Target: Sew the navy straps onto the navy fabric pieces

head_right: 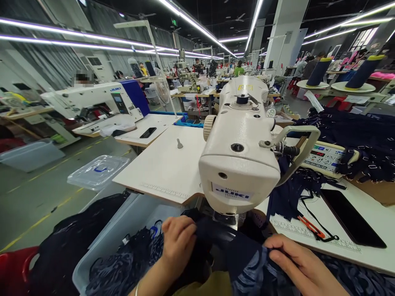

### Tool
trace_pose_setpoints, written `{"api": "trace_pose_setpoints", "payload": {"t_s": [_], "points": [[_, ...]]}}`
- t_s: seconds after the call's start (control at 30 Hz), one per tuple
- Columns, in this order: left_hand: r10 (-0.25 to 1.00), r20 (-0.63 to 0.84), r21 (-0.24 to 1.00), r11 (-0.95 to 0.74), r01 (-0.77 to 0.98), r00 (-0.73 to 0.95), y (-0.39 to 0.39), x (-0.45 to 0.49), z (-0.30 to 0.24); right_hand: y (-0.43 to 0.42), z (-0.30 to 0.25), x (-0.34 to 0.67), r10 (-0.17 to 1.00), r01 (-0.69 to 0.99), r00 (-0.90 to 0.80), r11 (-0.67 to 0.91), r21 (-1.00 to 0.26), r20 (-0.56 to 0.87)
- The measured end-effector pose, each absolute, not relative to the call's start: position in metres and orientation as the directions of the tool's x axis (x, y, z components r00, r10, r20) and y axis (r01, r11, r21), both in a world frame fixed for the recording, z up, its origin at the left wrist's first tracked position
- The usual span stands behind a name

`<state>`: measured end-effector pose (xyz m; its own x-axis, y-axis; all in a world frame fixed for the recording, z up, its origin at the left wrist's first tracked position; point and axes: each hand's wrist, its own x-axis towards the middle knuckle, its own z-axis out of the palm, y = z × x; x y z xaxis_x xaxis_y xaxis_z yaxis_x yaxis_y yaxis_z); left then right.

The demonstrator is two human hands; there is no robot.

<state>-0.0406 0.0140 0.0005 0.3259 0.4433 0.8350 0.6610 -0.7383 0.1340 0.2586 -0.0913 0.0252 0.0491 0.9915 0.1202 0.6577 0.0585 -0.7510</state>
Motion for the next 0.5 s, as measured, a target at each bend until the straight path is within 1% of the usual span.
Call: {"api": "trace_pose_setpoints", "payload": {"t_s": [0.03,0.07,0.1,0.13,0.2,0.23,0.27,0.3,0.33,0.37,0.4,0.43,0.47,0.5], "points": [[0.45,0.847,0.138,-0.7,0.7,0.283,0.021,-0.05,0.001,-0.083,0.029,0.247,0.992,0.669,-0.046,0.12,-0.733,0.121],[0.462,0.852,0.143,-0.657,0.74,0.246,0.027,-0.059,0.0,-0.072,0.03,0.234,0.981,0.697,-0.096,0.189,-0.692,0.171],[0.476,0.851,0.143,-0.617,0.774,0.222,0.034,-0.067,0.0,-0.062,0.028,0.222,0.955,0.731,-0.121,0.271,-0.626,0.272],[0.489,0.847,0.139,-0.582,0.802,0.208,0.039,-0.073,0.0,-0.052,0.025,0.211,0.907,0.776,-0.124,0.341,-0.531,0.401],[0.514,0.831,0.12,-0.54,0.833,0.213,0.044,-0.079,0.0,-0.035,0.017,0.192,0.825,0.86,-0.157,0.385,-0.335,0.543],[0.519,0.822,0.103,-0.541,0.835,0.235,0.044,-0.078,0.0,-0.031,0.014,0.185,0.792,0.892,-0.177,0.38,-0.244,0.585],[0.511,0.807,0.064,-0.574,0.817,0.296,0.041,-0.074,0.001,-0.028,0.013,0.18,0.773,0.916,-0.198,0.365,-0.168,0.603],[0.478,0.782,-0.003,-0.638,0.77,0.4,0.038,-0.069,0.002,-0.027,0.012,0.177,0.763,0.932,-0.212,0.347,-0.11,0.611],[0.416,0.739,-0.09,-0.718,0.69,0.529,0.032,-0.063,0.003,-0.028,0.013,0.175,0.764,0.941,-0.217,0.328,-0.077,0.608],[0.33,0.671,-0.182,-0.795,0.579,0.664,0.027,-0.055,0.004,-0.03,0.013,0.175,0.776,0.948,-0.205,0.308,-0.075,0.597],[0.246,0.588,-0.257,-0.847,0.466,0.771,0.021,-0.047,0.006,-0.032,0.014,0.175,0.799,0.952,-0.177,0.287,-0.106,0.574],[0.189,0.511,-0.304,-0.873,0.382,0.838,0.016,-0.04,0.008,-0.034,0.013,0.176,0.827,0.949,-0.14,0.269,-0.166,0.544],[0.167,0.456,-0.324,-0.884,0.338,0.874,0.012,-0.034,0.009,-0.036,0.012,0.177,0.855,0.936,-0.092,0.249,-0.249,0.51],[0.175,0.423,-0.324,-0.887,0.329,0.889,0.008,-0.029,0.011,-0.037,0.01,0.178,0.884,0.91,-0.032,0.219,-0.351,0.467]]}}
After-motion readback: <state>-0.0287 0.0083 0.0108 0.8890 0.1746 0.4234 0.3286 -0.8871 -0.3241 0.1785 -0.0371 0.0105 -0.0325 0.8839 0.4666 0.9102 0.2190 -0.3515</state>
